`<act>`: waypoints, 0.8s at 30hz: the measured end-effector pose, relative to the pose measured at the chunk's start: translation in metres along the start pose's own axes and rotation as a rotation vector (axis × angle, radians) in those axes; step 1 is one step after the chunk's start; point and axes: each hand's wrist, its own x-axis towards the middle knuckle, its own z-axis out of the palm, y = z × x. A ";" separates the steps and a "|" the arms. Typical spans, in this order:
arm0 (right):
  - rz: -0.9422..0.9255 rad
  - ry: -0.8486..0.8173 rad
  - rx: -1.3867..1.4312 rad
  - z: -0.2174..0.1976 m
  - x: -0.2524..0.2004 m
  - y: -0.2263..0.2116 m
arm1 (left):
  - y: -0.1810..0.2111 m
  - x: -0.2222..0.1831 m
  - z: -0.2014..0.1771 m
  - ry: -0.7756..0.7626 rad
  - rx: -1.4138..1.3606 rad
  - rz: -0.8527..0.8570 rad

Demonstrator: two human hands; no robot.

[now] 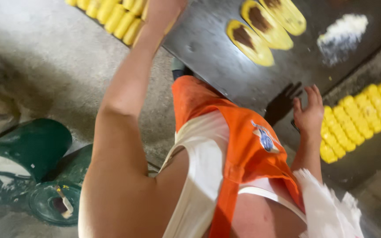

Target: The person flattens yellow dough balls by hand on a dark metal table, applies a dark filling onto several pieces of the dough, and then rolls the dough into cylindrical shapes.

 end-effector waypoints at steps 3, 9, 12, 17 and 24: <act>-0.055 0.038 0.012 -0.007 0.001 0.015 | 0.087 0.000 0.044 -0.061 0.014 0.102; -0.014 0.121 0.085 -0.034 -0.036 0.063 | 0.263 -0.023 0.137 0.115 0.317 -0.005; 0.026 0.124 0.032 -0.042 -0.055 0.099 | 0.302 -0.040 0.181 0.117 0.195 0.135; 0.041 0.074 0.034 -0.061 -0.090 0.149 | 0.261 -0.017 0.211 0.279 0.298 0.034; 0.070 0.094 0.054 -0.075 -0.094 0.173 | 0.343 -0.023 0.205 0.620 0.462 0.018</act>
